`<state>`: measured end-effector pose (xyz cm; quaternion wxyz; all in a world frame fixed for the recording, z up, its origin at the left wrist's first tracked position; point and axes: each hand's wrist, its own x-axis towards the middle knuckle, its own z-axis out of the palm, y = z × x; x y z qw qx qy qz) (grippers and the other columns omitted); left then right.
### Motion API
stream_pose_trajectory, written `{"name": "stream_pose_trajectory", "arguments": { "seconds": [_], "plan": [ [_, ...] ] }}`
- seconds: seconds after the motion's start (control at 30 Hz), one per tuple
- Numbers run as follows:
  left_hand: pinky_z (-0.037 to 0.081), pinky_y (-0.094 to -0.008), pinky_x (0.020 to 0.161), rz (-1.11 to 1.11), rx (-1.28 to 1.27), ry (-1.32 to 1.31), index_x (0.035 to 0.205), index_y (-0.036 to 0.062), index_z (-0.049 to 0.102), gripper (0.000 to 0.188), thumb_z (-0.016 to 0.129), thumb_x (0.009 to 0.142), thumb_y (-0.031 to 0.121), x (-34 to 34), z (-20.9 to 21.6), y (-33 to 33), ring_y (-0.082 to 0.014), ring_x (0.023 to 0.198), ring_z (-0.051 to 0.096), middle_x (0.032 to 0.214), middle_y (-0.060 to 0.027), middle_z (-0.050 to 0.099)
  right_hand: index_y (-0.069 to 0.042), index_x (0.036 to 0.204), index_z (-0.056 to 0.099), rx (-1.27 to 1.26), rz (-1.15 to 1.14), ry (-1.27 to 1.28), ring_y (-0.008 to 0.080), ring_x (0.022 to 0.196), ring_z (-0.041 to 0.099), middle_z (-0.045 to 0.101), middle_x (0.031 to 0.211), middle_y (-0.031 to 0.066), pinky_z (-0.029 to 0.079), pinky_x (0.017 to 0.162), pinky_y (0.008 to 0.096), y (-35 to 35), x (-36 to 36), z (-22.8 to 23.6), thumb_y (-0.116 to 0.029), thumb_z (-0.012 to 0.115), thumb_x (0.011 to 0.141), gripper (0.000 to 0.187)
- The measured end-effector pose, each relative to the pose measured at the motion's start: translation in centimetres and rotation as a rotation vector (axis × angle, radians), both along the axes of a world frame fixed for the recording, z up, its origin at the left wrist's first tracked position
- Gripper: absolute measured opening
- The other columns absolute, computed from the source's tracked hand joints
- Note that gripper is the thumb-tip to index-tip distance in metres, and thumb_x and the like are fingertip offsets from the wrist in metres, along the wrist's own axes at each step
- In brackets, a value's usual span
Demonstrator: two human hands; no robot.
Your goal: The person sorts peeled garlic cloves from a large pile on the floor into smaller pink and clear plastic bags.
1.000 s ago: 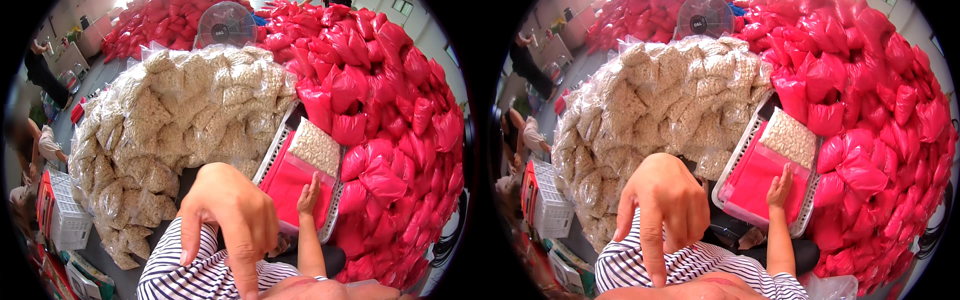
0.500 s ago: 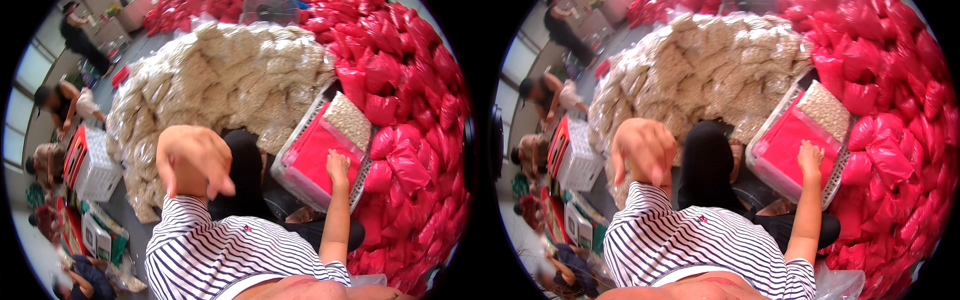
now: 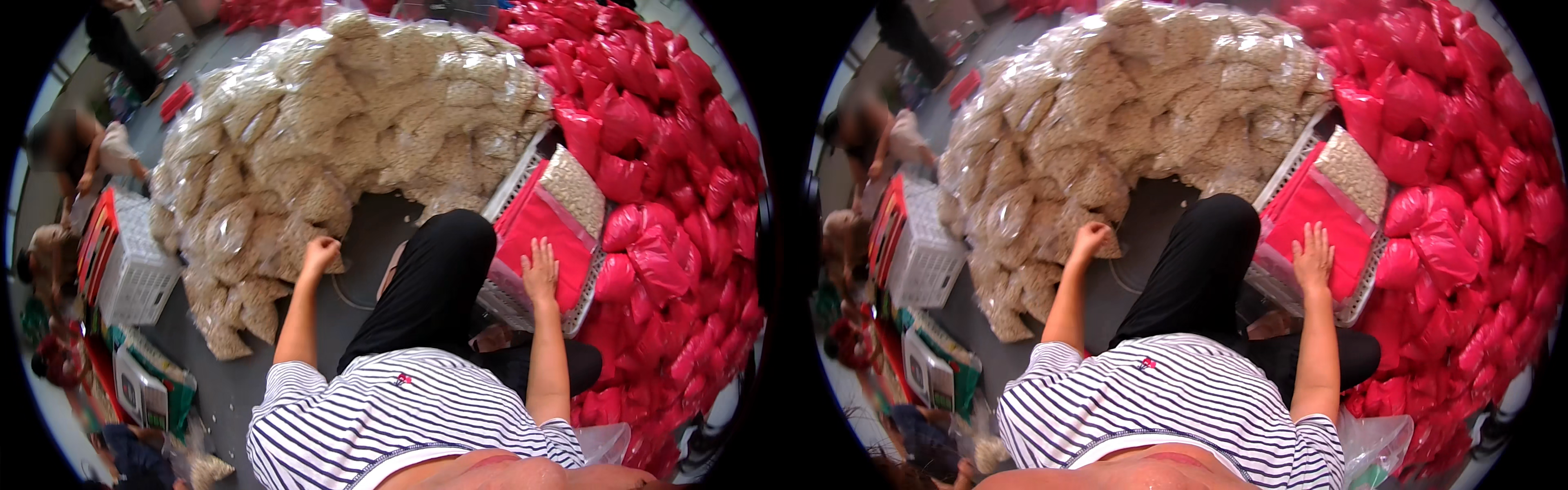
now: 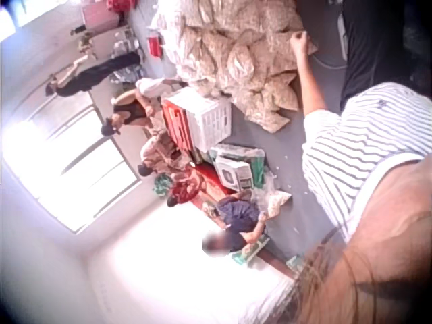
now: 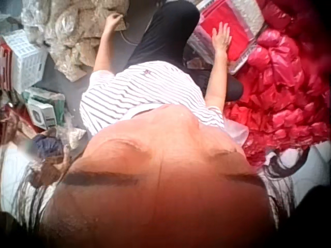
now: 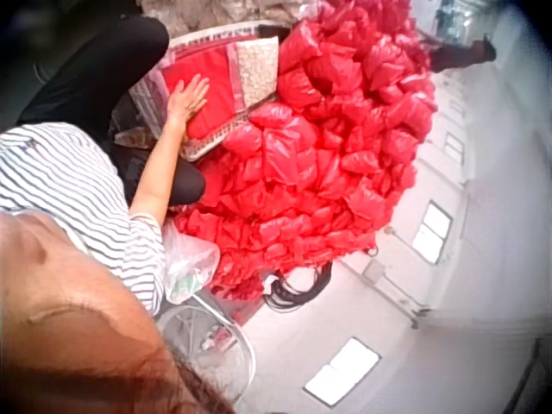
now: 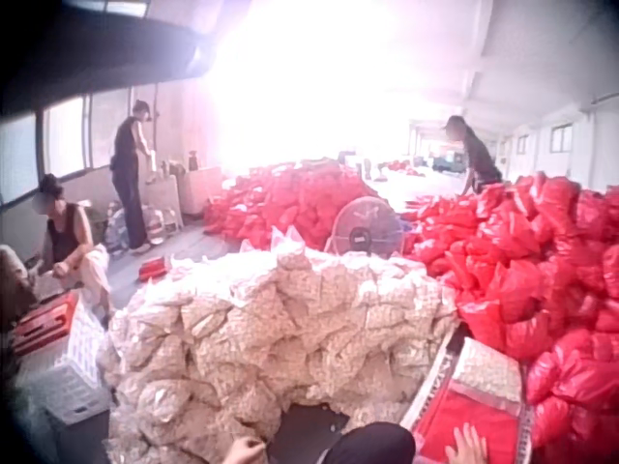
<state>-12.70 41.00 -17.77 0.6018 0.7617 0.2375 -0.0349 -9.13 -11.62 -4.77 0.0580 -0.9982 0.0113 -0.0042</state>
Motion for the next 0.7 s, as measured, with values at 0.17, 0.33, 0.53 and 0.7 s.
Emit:
{"name": "stream_pose_trajectory", "arguments": {
  "seconds": [0.17,0.33,0.53,0.7],
  "plan": [
    [0.052,-0.035,0.075,-0.553,0.208,0.015,0.097,0.0044,0.07,0.038,0.071,0.074,0.035,8.8,-7.4,-12.6,-0.0257,0.083,0.068,0.088,-0.0137,0.07,-0.015,0.145,0.032,-0.081,0.029,-0.197,0.028,0.14,0.025,0.027,0.152,0.0109,0.017,0.112,0.0522,-0.1,-1.1,-2.3,-0.037,0.051,0.091,0.061],
    [0.045,-0.0414,0.094,-0.646,0.365,-0.032,0.111,0.004,0.063,0.055,0.073,0.07,0.039,17.2,-10.5,-21.3,-0.0352,0.113,0.053,0.12,-0.0189,0.057,-0.015,0.144,0.034,-0.067,0.004,-0.188,0.0286,0.139,0.025,0.028,0.151,0.0111,0.016,0.113,0.0514,0.6,-1.7,-1.3,-0.034,0.054,0.088,0.063],
    [0.043,-0.0443,0.093,-0.563,0.44,0.013,0.121,-0.0005,0.051,0.067,0.073,0.071,0.038,19.7,-12.1,-23.9,-0.0381,0.122,0.044,0.131,-0.021,0.046,-0.014,0.144,0.033,-0.008,-0.031,0.14,0.0299,0.142,0.019,0.023,0.153,0.0131,0.015,0.112,0.0551,1.4,-0.4,2.1,-0.041,0.051,0.09,0.064],
    [0.047,-0.0461,0.086,-0.388,0.27,0.047,0.104,0.0012,0.061,0.048,0.071,0.074,0.038,19.8,-13.7,-24.0,-0.0366,0.105,0.058,0.112,-0.0178,0.061,-0.012,0.147,0.026,-0.008,0.137,0.37,0.0355,0.14,0.023,0.025,0.15,0.021,0.021,0.114,0.0438,-0.4,6.3,11.7,-0.037,0.056,0.089,0.071]
  ]
}}
